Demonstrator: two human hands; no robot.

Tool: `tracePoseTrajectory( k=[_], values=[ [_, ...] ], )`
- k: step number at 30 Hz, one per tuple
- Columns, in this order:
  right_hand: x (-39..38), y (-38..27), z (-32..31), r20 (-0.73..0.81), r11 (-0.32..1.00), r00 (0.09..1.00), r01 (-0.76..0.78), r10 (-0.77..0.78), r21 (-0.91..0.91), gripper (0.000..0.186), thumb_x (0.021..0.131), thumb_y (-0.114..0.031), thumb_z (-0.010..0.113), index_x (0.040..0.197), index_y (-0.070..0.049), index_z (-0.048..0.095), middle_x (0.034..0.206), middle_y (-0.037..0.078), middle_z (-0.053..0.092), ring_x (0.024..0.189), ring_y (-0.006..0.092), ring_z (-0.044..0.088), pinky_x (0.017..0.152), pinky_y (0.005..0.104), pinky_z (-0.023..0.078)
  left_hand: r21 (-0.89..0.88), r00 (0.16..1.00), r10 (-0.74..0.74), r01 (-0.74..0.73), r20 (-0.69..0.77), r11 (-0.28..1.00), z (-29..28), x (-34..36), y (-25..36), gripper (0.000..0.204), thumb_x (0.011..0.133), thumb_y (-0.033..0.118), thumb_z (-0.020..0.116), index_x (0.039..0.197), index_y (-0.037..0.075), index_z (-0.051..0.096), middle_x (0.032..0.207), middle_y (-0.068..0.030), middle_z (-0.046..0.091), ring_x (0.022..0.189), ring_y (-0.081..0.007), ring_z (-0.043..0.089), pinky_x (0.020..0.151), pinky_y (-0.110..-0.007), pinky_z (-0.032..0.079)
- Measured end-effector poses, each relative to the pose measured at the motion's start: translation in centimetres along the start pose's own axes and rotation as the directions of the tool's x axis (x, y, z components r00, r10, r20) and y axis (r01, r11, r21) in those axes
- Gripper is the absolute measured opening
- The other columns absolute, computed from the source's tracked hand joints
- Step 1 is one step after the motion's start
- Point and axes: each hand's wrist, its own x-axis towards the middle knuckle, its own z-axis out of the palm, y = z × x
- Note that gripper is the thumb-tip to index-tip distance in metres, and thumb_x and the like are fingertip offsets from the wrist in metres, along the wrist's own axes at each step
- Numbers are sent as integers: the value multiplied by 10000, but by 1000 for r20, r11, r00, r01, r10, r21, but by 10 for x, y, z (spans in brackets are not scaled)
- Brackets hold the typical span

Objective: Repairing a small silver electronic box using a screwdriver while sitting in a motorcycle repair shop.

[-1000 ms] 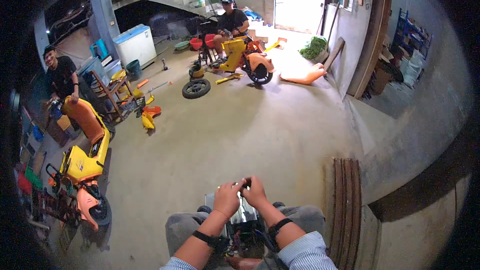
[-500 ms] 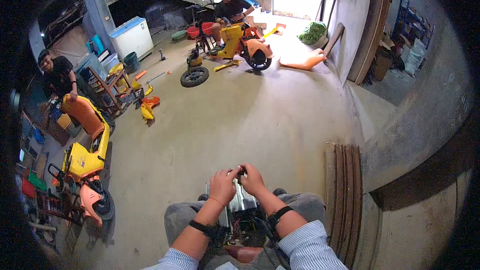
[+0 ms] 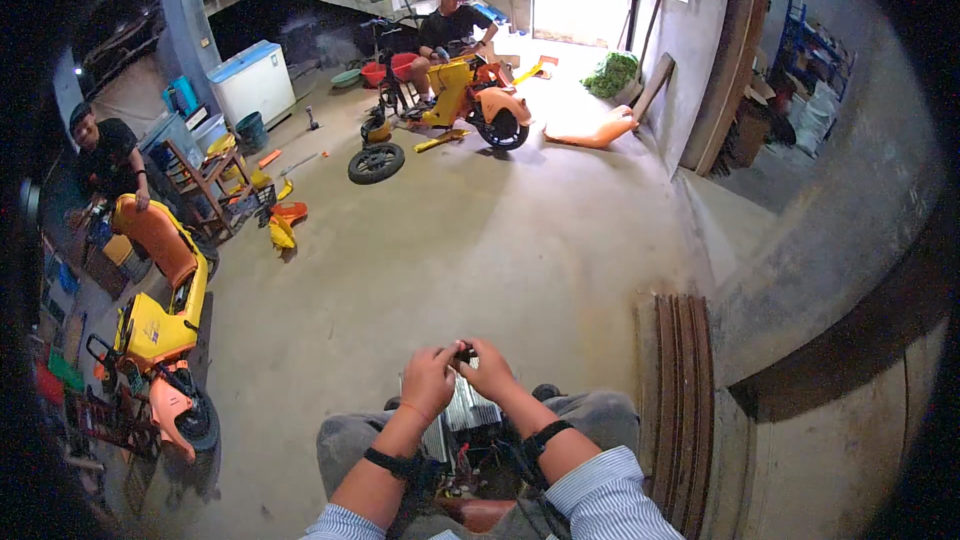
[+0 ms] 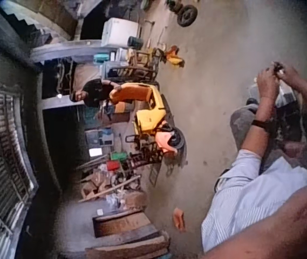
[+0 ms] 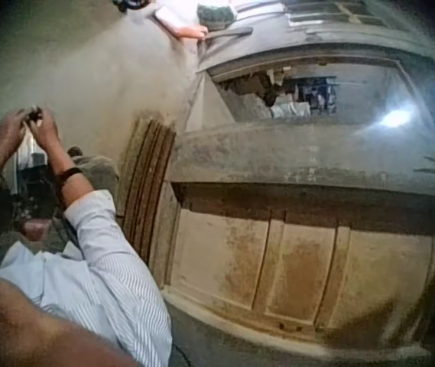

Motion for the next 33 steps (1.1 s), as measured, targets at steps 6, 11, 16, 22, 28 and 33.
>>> tracePoseTrajectory(
  k=[6, 11, 16, 22, 28, 33],
  values=[
    [2, 19, 0, 39, 998, 997, 60, -60, 13, 400, 835, -215, 692, 1184, -60, 574, 1111, 169, 619, 1051, 318, 598, 911, 396, 469, -12, 996, 70, -70, -47, 997, -3, 2, 5, 369, 758, 95, 625, 1123, 144, 649, 1026, -93, 637, 945, -314, 583, 824, -442, 479],
    [-3, 5, 2, 121, 999, 991, -47, 50, -26, 378, 862, -235, 662, 1192, -73, 578, 1127, 163, 627, 1051, 325, 601, 912, 398, 470, 30, 993, 68, -65, -99, 997, -10, -1, 0, 267, 763, 130, 656, 1030, 124, 669, 1000, -94, 639, 938, -310, 585, 825, -436, 469],
    [0, -10, -8, 100, 992, 991, -83, 93, -95, 408, 855, -251, 671, 1190, -36, 582, 1095, 166, 654, 1023, 302, 630, 896, 384, 485, 41, 999, -34, 36, -38, 999, -4, 0, -8, 197, 775, 167, 673, 958, 94, 669, 939, -118, 651, 915, -321, 596, 813, -437, 469],
    [-1, 0, -4, 67, 994, 996, -59, 65, -89, 409, 862, -334, 669, 1171, -76, 592, 1100, 171, 643, 1019, 326, 623, 876, 405, 491, 75, 993, -113, 114, -12, 991, 1, 0, -13, 133, 829, 244, 647, 828, 111, 649, 835, -92, 649, 838, -306, 612, 736, -447, 454],
    [-4, -1, -5, 113, 994, 992, -48, 59, -101, 411, 869, -340, 658, 1177, -77, 591, 1088, 177, 641, 1007, 336, 618, 870, 412, 490, 179, 937, -291, 259, 191, 949, -11, 7, -3, 128, 853, 198, 603, 867, 83, 657, 839, -127, 653, 925, -341, 622, 753, -470, 483],
    [-2, -18, -9, 88, 995, 996, -12, 21, -96, 386, 864, -317, 670, 1157, -77, 596, 1081, 181, 639, 997, 365, 610, 862, 426, 485, -94, 977, -210, 206, -30, 974, 6, -3, -16, 259, 868, 147, 565, 1106, 46, 573, 1024, -202, 619, 950, -398, 604, 809, -486, 491]
  ],
)
